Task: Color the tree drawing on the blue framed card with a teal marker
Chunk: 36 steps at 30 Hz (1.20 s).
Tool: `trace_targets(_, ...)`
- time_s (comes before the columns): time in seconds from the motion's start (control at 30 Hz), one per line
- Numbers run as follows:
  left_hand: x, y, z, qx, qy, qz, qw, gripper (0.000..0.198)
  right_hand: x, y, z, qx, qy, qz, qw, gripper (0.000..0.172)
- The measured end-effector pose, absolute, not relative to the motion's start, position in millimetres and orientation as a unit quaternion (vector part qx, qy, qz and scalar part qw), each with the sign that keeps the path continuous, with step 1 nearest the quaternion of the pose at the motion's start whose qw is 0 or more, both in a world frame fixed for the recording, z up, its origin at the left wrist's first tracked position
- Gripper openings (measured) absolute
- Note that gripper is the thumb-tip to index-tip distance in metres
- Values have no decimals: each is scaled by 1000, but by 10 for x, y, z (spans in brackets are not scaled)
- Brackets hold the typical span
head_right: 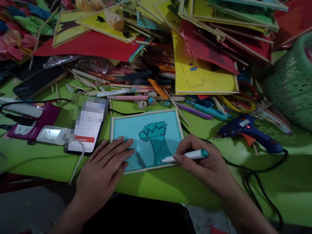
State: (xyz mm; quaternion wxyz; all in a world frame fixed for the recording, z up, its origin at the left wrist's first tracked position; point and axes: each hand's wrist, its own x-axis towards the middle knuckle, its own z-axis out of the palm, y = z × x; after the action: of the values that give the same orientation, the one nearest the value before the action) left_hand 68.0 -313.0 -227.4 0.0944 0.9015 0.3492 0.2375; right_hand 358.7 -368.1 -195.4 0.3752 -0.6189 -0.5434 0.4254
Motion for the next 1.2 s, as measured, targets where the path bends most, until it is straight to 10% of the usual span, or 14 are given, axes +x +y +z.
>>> trace_targets(1.2, 678, -3128, -2288, 901, 349, 241, 96, 26, 3603, -3693, -1962, -640, -519, 401, 399, 25)
